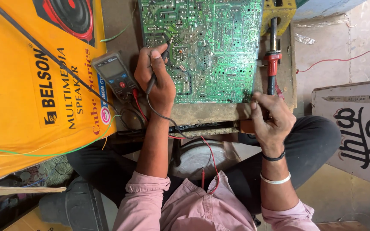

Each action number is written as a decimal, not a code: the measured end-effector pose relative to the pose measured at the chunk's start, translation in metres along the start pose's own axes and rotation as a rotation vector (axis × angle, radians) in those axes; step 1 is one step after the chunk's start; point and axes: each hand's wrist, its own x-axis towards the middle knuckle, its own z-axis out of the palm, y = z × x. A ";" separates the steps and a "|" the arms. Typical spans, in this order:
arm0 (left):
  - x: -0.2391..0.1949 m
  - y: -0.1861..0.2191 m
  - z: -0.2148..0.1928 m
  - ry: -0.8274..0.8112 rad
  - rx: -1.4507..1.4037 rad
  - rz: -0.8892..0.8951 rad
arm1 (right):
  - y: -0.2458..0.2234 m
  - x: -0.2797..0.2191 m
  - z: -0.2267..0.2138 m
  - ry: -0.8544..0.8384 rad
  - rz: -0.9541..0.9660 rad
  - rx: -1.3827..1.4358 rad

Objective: The person sits cross-legged on the floor and uses a multimeter to test various points on a green circuit board. They repeatedly touch the probes to different components and traces, occasionally adjusting the board's position.

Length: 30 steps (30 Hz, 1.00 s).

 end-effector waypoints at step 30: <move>-0.002 -0.009 -0.001 0.009 -0.043 0.008 | -0.018 0.118 0.094 -0.110 -0.254 0.007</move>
